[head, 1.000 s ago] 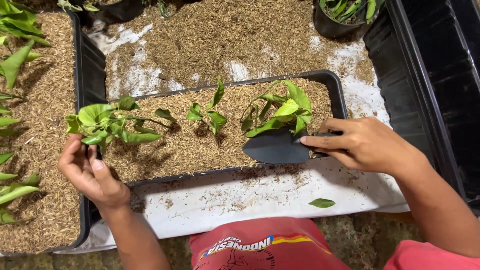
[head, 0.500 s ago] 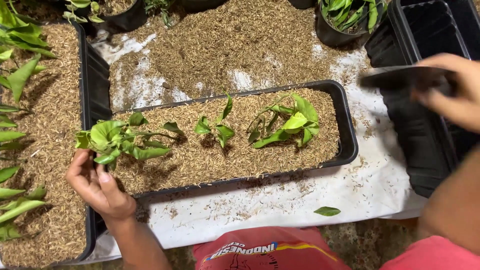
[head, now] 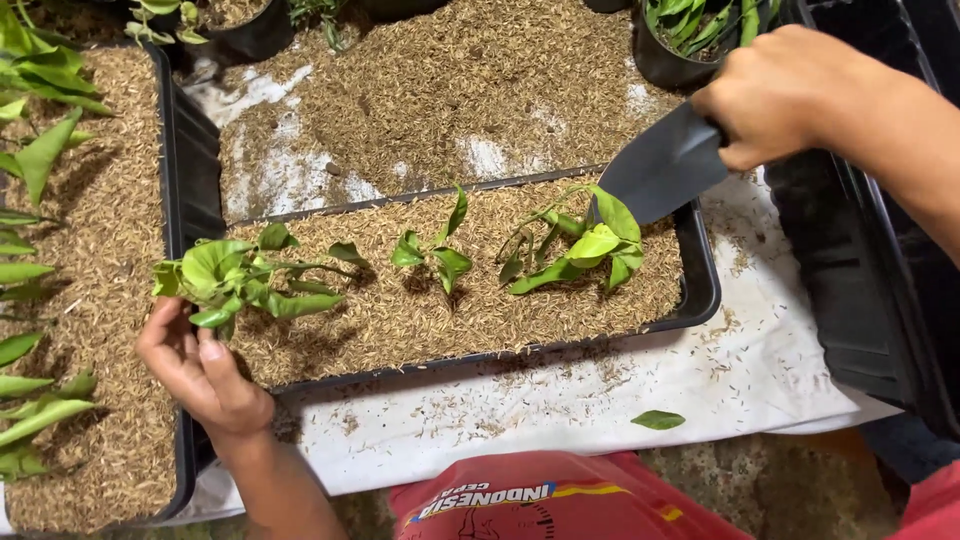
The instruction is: The person plants small green seedlings into a black tray filled with rice husk substrate. They use a small hand trowel to scoop substrate and cover the base of each seedling, then gently press the substrate around the plants to secure them.
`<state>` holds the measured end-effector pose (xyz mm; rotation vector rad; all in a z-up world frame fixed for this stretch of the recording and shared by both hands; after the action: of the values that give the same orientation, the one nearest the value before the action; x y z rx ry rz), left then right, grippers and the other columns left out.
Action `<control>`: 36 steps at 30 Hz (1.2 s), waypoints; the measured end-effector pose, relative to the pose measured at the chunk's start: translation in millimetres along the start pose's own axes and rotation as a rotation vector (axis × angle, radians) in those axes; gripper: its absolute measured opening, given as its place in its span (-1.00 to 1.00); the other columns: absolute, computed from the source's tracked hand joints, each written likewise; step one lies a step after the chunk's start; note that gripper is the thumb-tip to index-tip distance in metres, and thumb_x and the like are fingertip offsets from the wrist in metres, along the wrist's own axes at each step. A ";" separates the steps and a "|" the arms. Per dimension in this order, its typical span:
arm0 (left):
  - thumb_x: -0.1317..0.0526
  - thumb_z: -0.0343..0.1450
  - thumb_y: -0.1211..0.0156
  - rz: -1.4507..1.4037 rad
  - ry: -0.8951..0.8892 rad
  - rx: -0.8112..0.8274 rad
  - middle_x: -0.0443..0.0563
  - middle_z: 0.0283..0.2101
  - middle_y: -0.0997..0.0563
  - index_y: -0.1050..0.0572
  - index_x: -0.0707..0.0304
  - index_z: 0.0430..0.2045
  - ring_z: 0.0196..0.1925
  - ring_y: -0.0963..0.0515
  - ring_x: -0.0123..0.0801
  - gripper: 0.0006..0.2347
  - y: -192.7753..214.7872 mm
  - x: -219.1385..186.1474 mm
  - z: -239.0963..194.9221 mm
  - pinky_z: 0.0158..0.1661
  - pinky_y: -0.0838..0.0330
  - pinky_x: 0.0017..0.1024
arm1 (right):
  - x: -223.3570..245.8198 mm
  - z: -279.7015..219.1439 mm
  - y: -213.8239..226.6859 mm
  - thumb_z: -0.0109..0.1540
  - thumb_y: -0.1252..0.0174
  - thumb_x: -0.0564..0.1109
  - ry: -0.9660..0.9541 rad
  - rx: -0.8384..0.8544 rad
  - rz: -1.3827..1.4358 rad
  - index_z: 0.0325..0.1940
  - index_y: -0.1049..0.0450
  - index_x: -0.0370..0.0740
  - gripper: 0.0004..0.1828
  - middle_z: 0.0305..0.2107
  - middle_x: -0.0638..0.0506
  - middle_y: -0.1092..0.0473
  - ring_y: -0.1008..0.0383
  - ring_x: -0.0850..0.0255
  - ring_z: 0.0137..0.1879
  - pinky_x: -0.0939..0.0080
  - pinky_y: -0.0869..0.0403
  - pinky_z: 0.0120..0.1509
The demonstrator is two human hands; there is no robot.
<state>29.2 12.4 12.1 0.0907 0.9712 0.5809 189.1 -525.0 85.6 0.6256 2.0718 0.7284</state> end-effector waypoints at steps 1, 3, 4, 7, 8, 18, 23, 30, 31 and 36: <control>0.15 0.60 0.21 0.004 0.002 -0.004 0.30 0.07 -0.22 -0.13 0.43 0.17 0.09 -0.31 -0.04 -0.67 0.4 2.6 -0.5 0.07 -0.39 -0.20 | 2.4 6.5 0.2 -0.06 -0.10 0.30 0.004 -0.004 -0.002 -0.28 -0.55 0.19 -0.62 -0.45 0.09 -0.60 -0.66 0.01 -0.21 0.06 -0.61 -0.14; 0.17 0.61 0.23 -0.007 -0.046 0.001 0.32 0.06 -0.24 -0.13 0.47 0.16 0.06 -0.32 -0.05 -0.68 0.5 6.6 -0.9 0.05 -0.41 -0.25 | 10.6 19.3 2.9 -0.01 -0.07 0.34 0.151 -0.055 -0.052 -0.16 -0.45 0.17 -0.56 -0.50 0.10 -0.59 -0.65 -0.06 -0.24 -0.04 -0.60 -0.17; 0.17 0.61 0.23 -0.004 -0.047 -0.003 0.32 0.06 -0.24 -0.13 0.47 0.16 0.06 -0.32 -0.05 -0.68 0.0 5.6 -0.7 0.05 -0.41 -0.25 | 13.3 23.0 6.8 -0.01 -0.07 0.34 0.153 -0.059 -0.055 -0.16 -0.45 0.17 -0.56 -0.50 0.10 -0.59 -0.65 -0.06 -0.24 -0.04 -0.60 -0.17; 0.20 0.60 0.23 -0.071 -0.050 0.005 0.40 0.13 -0.20 -0.10 0.48 0.17 0.16 -0.33 0.08 -0.68 -1.3 5.2 -0.8 0.19 -0.47 -0.10 | 26.5 33.7 19.0 0.09 -0.08 0.26 0.313 -0.125 -0.075 -0.19 -0.36 0.06 -0.64 -0.53 0.13 -0.55 -0.63 0.05 -0.37 0.01 -0.58 -0.25; 0.18 0.60 0.22 -0.066 -0.050 0.010 0.39 0.13 -0.21 -0.11 0.47 0.17 0.15 -0.33 0.06 -0.67 -0.8 6.8 -1.2 0.14 -0.47 -0.15 | 31.5 36.6 21.7 0.12 -0.05 0.28 0.332 -0.158 -0.102 -0.14 -0.35 0.05 -0.62 -0.54 0.14 -0.55 -0.63 0.05 -0.37 0.04 -0.56 -0.26; 0.11 0.60 0.21 -0.028 -0.022 0.019 0.21 -0.05 -0.25 -0.14 0.42 0.13 -0.12 -0.30 -0.24 -0.66 2.4 20.9 -5.1 -0.20 -0.33 -0.42 | -26.5 48.4 -26.3 0.09 0.03 0.38 0.281 -0.353 -0.102 -0.35 -0.37 0.14 -0.63 -0.46 0.25 -0.51 -0.64 0.20 -0.27 0.14 -0.61 -0.08; 0.12 0.60 0.22 0.005 -0.009 0.007 0.23 -0.03 -0.25 -0.14 0.46 0.15 -0.11 -0.29 -0.24 -0.66 1.7 16.2 -5.2 -0.18 -0.30 -0.41 | 6.3 48.5 9.7 0.17 0.07 0.48 0.407 -0.563 -0.115 -0.40 -0.37 0.09 -0.51 -0.49 0.25 -0.49 -0.61 0.18 -0.32 0.10 -0.60 -0.16; 0.14 0.60 0.22 -0.011 -0.030 0.015 0.27 0.00 -0.26 -0.14 0.46 0.15 -0.08 -0.32 -0.19 -0.66 2.4 21.7 -5.1 -0.18 -0.36 -0.39 | 46.4 61.9 48.1 0.26 0.07 0.23 0.572 -0.692 -0.115 -0.40 -0.35 0.09 -0.71 -0.45 0.24 -0.47 -0.55 0.25 -0.31 0.24 -0.51 -0.15; 0.14 0.60 0.22 -0.009 -0.030 0.014 0.27 0.00 -0.26 -0.14 0.46 0.15 -0.08 -0.32 -0.19 -0.66 2.6 21.7 -4.8 -0.18 -0.36 -0.39 | 50.0 64.2 50.4 0.26 0.07 0.23 0.573 -0.693 -0.115 -0.40 -0.35 0.09 -0.71 -0.45 0.24 -0.47 -0.55 0.25 -0.31 0.24 -0.51 -0.15; 0.14 0.59 0.22 0.019 -0.009 0.010 0.26 0.00 -0.26 -0.15 0.44 0.16 -0.08 -0.32 -0.19 -0.66 2.8 19.8 -5.2 -0.17 -0.33 -0.38 | 68.7 70.7 54.7 0.33 0.07 0.09 0.678 -0.692 -0.125 -0.28 -0.41 0.01 -0.77 -0.38 0.15 -0.50 -0.51 0.23 -0.30 0.19 -0.40 -0.09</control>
<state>32.3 23.7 -4.9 0.1117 0.9654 0.5929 220.8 -422.3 51.6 -0.1747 2.1891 1.6406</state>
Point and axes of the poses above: each hand's wrist, its own z-axis towards the middle knuckle, its own y-axis out of the back of the hand, x = y × z, the point moved 3 cm from there along z, towards the middle knuckle
